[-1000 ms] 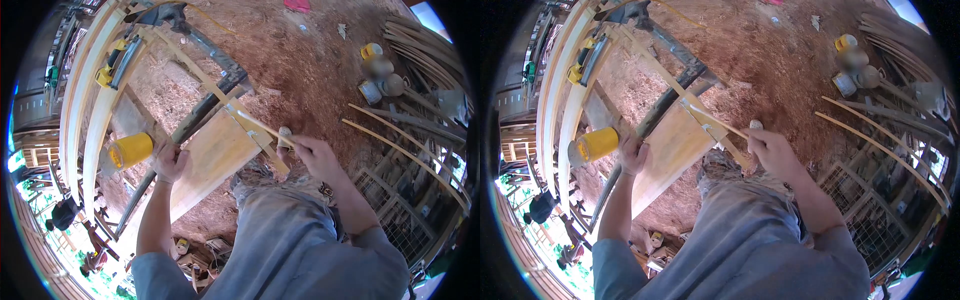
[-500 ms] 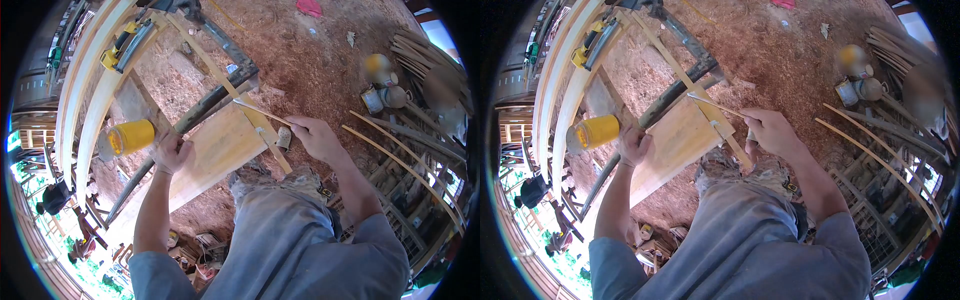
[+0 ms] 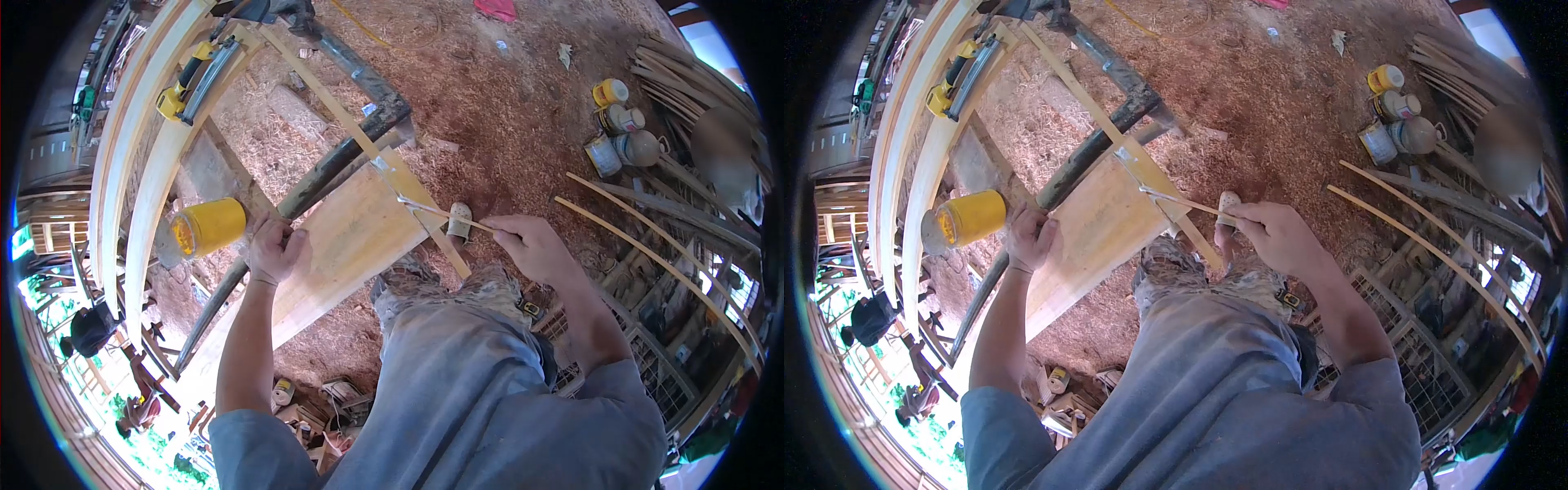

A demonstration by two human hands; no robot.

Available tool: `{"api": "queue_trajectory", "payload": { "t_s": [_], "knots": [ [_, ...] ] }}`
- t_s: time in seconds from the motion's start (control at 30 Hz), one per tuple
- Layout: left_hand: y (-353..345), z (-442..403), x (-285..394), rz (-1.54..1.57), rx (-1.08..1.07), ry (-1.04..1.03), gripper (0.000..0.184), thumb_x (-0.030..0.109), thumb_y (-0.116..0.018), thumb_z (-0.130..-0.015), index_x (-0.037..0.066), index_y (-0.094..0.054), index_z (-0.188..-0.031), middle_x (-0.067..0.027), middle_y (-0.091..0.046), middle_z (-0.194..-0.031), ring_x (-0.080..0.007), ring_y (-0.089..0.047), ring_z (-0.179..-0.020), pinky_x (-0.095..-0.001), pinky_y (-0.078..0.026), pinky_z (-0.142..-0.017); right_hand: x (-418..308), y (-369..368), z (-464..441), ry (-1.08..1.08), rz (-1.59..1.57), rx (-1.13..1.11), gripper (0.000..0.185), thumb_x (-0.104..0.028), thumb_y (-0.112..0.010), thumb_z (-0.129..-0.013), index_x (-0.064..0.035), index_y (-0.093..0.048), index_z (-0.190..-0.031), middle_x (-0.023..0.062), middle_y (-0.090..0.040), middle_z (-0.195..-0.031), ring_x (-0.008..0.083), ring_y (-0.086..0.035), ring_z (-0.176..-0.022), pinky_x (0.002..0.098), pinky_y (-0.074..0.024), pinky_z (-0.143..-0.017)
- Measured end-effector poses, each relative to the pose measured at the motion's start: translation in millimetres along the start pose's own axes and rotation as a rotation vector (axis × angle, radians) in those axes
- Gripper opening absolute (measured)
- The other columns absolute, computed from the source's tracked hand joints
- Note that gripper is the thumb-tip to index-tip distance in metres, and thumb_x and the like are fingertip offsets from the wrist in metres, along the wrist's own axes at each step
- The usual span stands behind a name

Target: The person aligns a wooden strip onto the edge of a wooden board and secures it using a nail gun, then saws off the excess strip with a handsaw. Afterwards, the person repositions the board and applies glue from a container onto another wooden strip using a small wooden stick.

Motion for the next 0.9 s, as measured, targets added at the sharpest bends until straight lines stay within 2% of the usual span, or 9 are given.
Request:
{"api": "queue_trajectory", "payload": {
  "t_s": [0.1, 0.43, 0.5, 0.6, 0.67, 0.7, 0.8, 0.87, 0.9],
  "knots": [
    [-2, 0, 0, -0.019, -0.026, 0.004, 0.028, 0.028, -0.071, -0.084, 0.005, -0.061, -0.071, -0.0110, -0.064, -0.074, -0.0327, -0.063, -0.075, -0.0511, -0.040, -0.109, 5, 3, 12, -0.131, -0.076, -0.067, 0.028, -0.009, -0.061, -0.094, -0.0011, -0.069, -0.119, 0.0197, -0.070, -0.115, 0.0310, -0.068, -0.108, 0.0360, -0.0509, -0.095],
    [0, -2, 5, -0.046, 0.021, -0.034, 0.026, 0.029, -0.069, -0.085, 0.006, -0.064, -0.077, -0.0090, -0.060, -0.067, -0.0311, -0.060, -0.068, -0.0513, -0.041, -0.108, 25, 16, 42, -0.025, -0.003, -0.038, 0.027, -0.012, -0.060, -0.093, -0.0029, -0.070, -0.117, 0.0185, -0.072, -0.106, 0.0299, -0.069, -0.098, 0.0371, -0.0520, -0.088],
    [-1, -2, 2, -0.036, 0.020, -0.008, 0.026, 0.030, -0.069, -0.086, 0.006, -0.064, -0.078, -0.0088, -0.059, -0.066, -0.0311, -0.060, -0.067, -0.0517, -0.040, -0.109, 36, 19, 50, -0.265, -0.036, -0.168, 0.027, -0.009, -0.063, -0.091, -0.0003, -0.071, -0.115, 0.0164, -0.073, -0.105, 0.0257, -0.069, -0.096, 0.0352, -0.0523, -0.087],
    [3, -2, 6, -0.050, 0.059, -0.046, 0.029, 0.032, -0.070, -0.085, 0.006, -0.063, -0.076, -0.0090, -0.059, -0.065, -0.0309, -0.061, -0.068, -0.0478, -0.046, -0.101, 35, 33, 54, -0.245, -0.132, -0.154, 0.029, -0.010, -0.061, -0.093, 0.0007, -0.069, -0.119, 0.0090, -0.072, -0.094, 0.0158, -0.066, -0.081, 0.0303, -0.0520, -0.075],
    [6, -3, 12, -0.091, 0.053, 0.001, 0.032, 0.034, -0.072, -0.083, 0.006, -0.062, -0.072, -0.0097, -0.059, -0.067, -0.0306, -0.062, -0.068, -0.0434, -0.052, -0.082, 36, 33, 51, -0.288, -0.238, -0.183, 0.030, -0.011, -0.059, -0.095, 0.0012, -0.068, -0.121, 0.0055, -0.070, -0.090, 0.0116, -0.062, -0.078, 0.0270, -0.0502, -0.071],
    [10, -3, 16, -0.100, 0.081, 0.020, 0.032, 0.034, -0.072, -0.083, 0.006, -0.062, -0.072, -0.0097, -0.059, -0.067, -0.0306, -0.062, -0.068, -0.0434, -0.052, -0.082, 34, 28, 47, -0.344, -0.353, -0.215, 0.032, -0.012, -0.057, -0.097, 0.0016, -0.066, -0.124, 0.0019, -0.067, -0.086, 0.0074, -0.059, -0.074, 0.0238, -0.0484, -0.066],
    [24, -2, 24, -0.150, 0.144, 0.018, 0.033, 0.030, -0.076, -0.079, 0.008, -0.057, -0.063, -0.0094, -0.059, -0.069, -0.0294, -0.061, -0.066, -0.0401, -0.050, -0.062, -26, 15, 10, -0.278, -0.491, -0.206, 0.031, -0.012, -0.056, -0.098, -0.0005, -0.067, -0.125, 0.0012, -0.064, -0.084, 0.0079, -0.059, -0.076, 0.0245, -0.0472, -0.069],
    [36, 10, 28, -0.149, 0.420, -0.111, 0.034, 0.022, -0.077, -0.073, 0.009, -0.051, -0.056, -0.0072, -0.058, -0.069, -0.0294, -0.060, -0.068, -0.0429, -0.049, -0.069, -67, -5, -30, -0.161, -0.423, -0.244, 0.032, -0.012, -0.056, -0.098, -0.0008, -0.066, -0.125, 0.0030, -0.065, -0.086, 0.0093, -0.059, -0.077, 0.0258, -0.0478, -0.070],
    [41, 13, 26, -0.208, 0.470, -0.032, 0.034, 0.020, -0.077, -0.073, 0.009, -0.050, -0.055, -0.0071, -0.058, -0.069, -0.0301, -0.060, -0.071, -0.0442, -0.049, -0.072, -89, -15, -49, -0.089, -0.384, -0.233, 0.032, -0.012, -0.056, -0.097, -0.0011, -0.066, -0.125, 0.0049, -0.067, -0.088, 0.0107, -0.060, -0.077, 0.0271, -0.0483, -0.070]
  ]
}}
Point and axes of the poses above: each hand's wrist, its own z-axis away from the middle knuckle, its own y-axis out of the back of the hand, x = y × z, the point moved 8 cm from there along -z, towards the middle knuckle
